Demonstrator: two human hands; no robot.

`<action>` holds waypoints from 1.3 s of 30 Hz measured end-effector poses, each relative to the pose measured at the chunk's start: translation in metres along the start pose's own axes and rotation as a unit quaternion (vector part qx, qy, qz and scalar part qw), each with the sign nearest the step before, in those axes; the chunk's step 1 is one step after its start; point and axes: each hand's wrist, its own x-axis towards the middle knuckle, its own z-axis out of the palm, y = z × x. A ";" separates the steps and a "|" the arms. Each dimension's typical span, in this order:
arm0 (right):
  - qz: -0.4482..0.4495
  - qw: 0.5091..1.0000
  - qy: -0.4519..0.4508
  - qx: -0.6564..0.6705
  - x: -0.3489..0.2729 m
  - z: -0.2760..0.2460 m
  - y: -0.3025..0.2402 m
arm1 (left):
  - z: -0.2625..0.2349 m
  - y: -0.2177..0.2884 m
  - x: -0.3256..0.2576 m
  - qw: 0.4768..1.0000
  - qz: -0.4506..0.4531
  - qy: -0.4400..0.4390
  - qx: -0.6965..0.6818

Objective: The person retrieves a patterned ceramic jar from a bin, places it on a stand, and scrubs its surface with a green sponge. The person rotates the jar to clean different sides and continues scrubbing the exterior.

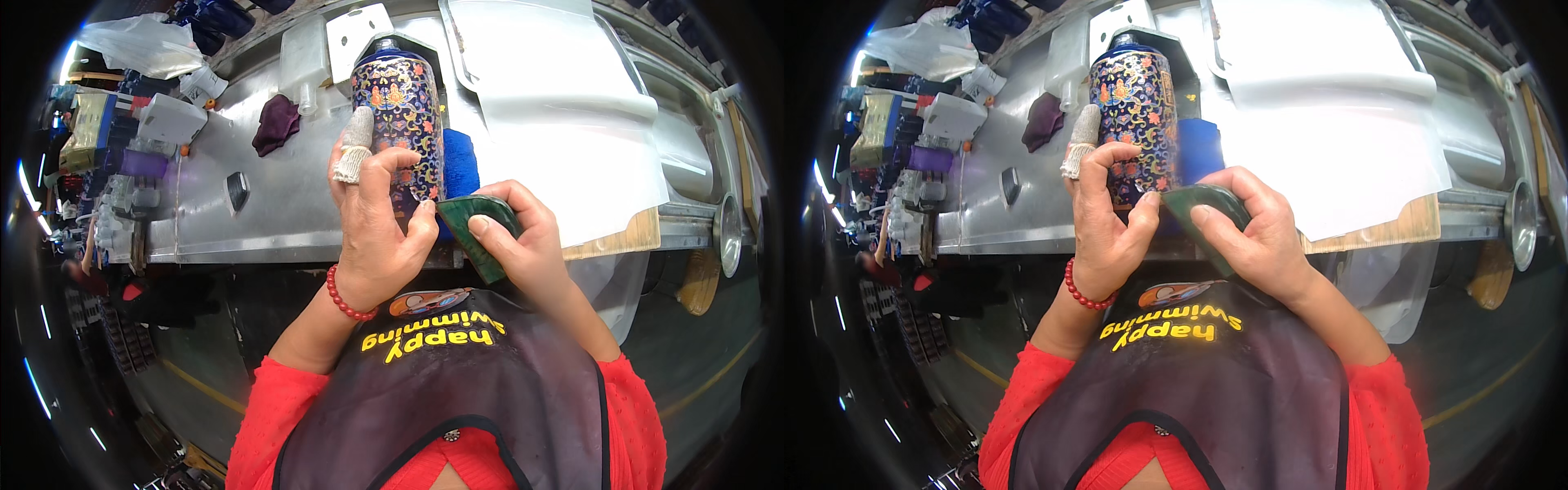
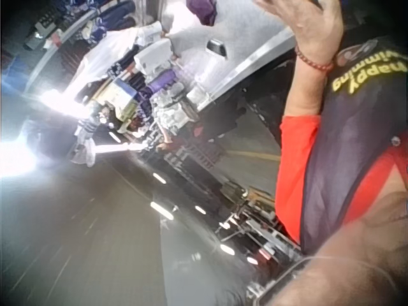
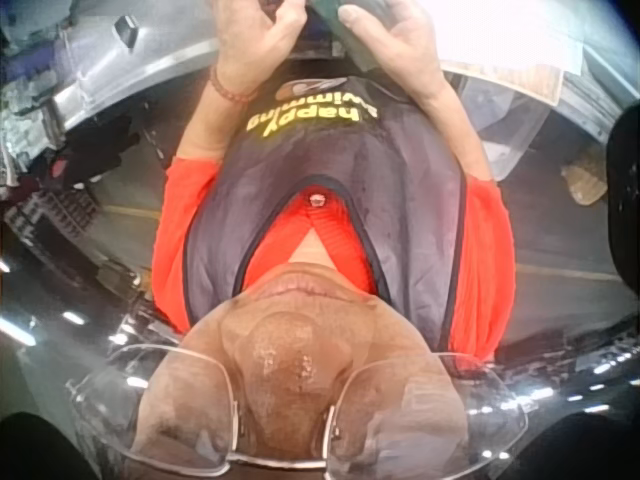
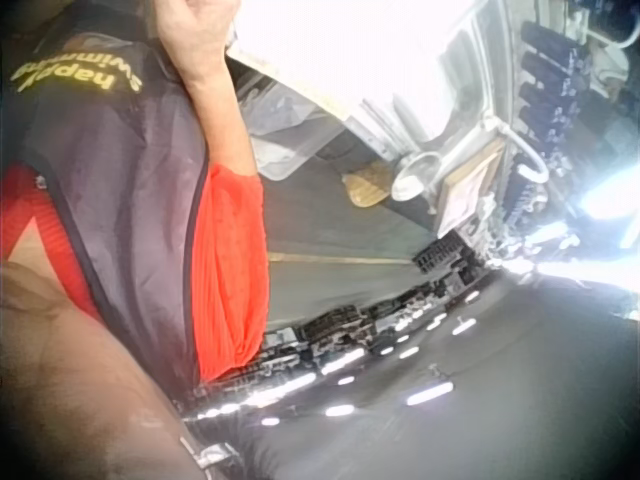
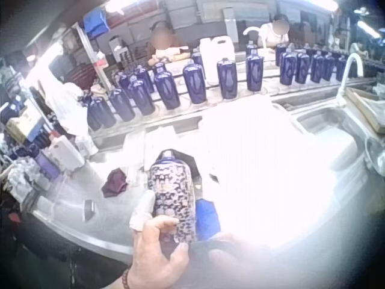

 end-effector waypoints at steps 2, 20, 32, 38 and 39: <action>-0.001 1.000 0.003 -0.006 0.000 -0.002 0.001 | 0.001 0.001 0.001 1.000 0.001 0.001 0.014; -0.430 0.845 0.004 -0.318 0.008 -0.002 0.021 | -0.001 -0.002 -0.003 1.000 -0.013 -0.002 -0.013; -0.451 0.827 -0.002 -0.334 0.011 -0.003 0.022 | -0.001 -0.002 -0.002 0.999 -0.025 -0.004 -0.035; -0.440 0.825 -0.017 -0.354 0.010 -0.004 0.021 | -0.002 -0.003 -0.003 1.000 0.001 0.001 0.000; -0.439 0.825 -0.017 -0.355 0.010 -0.004 0.021 | -0.002 -0.003 -0.003 1.000 0.004 0.002 -0.001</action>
